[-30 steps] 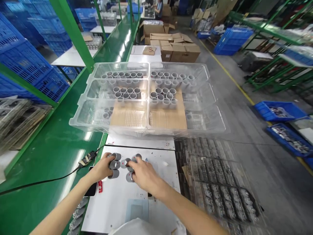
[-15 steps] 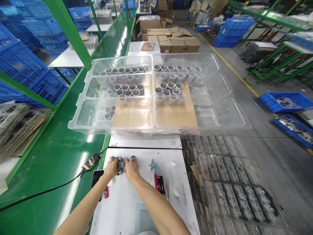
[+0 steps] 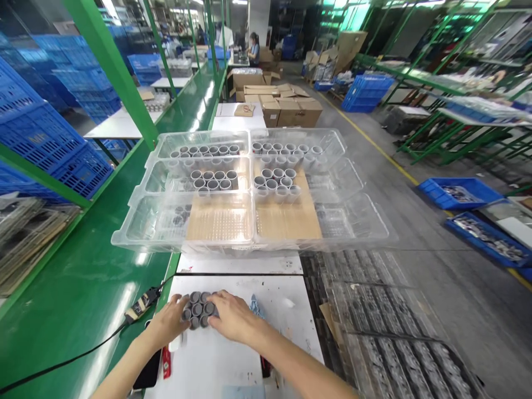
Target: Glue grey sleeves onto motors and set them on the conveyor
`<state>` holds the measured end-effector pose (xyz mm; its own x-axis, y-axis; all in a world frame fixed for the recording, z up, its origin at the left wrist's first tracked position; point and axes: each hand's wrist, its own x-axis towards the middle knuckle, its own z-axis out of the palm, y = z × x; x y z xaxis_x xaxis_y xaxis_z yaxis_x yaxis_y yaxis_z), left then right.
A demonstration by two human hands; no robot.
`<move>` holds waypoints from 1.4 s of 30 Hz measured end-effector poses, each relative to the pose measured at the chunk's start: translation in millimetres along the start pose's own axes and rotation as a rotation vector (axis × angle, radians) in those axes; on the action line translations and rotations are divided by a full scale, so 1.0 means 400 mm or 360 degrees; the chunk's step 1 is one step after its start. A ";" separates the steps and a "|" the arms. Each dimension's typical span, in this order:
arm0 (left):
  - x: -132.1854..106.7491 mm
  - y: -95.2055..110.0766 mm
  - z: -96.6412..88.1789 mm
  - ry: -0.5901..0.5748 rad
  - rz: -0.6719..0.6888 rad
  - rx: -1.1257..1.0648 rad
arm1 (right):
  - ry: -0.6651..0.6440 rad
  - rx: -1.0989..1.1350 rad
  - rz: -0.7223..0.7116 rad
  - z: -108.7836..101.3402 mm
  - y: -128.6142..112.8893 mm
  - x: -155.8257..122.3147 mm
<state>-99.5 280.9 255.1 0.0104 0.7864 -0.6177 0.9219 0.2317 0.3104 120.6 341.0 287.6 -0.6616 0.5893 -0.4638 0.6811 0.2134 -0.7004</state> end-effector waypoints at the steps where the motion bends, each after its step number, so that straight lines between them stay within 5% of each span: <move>1: -0.036 0.029 -0.054 -0.0014 0.0102 -0.0054 | 0.0009 0.0037 -0.0089 -0.064 -0.015 -0.050; 4: -0.125 0.128 -0.254 0.0066 0.0474 -0.0266 | 0.0101 0.0123 -0.0266 -0.271 -0.064 -0.191; 6: -0.133 0.193 -0.405 0.0325 0.0605 -0.0356 | 0.0273 0.0194 -0.0311 -0.411 -0.090 -0.251; 10: 0.007 0.289 -0.655 0.0924 0.0587 -0.0311 | 0.1049 -0.0376 -0.0108 -0.661 -0.086 -0.244; 13: 0.160 0.319 -0.751 0.0953 0.0512 -0.0122 | 0.1162 -0.0600 0.0097 -0.791 -0.042 -0.158; 16: 0.262 0.318 -0.782 0.0812 0.0416 0.0073 | 0.1007 -0.0798 0.0254 -0.855 0.003 -0.065; 21: 0.322 0.301 -0.786 0.0649 0.0341 0.0326 | 0.0738 -0.1000 0.0380 -0.876 0.034 0.018; 42: 0.335 0.285 -0.781 0.0707 0.0473 0.0728 | 0.0557 -0.1187 0.0513 -0.898 0.038 0.030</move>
<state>-114.0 591.6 433.3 0.2177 0.9611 -0.1700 0.9759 -0.2165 0.0253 235.7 631.3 466.0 -0.3511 0.8873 -0.2991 0.9261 0.3762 0.0290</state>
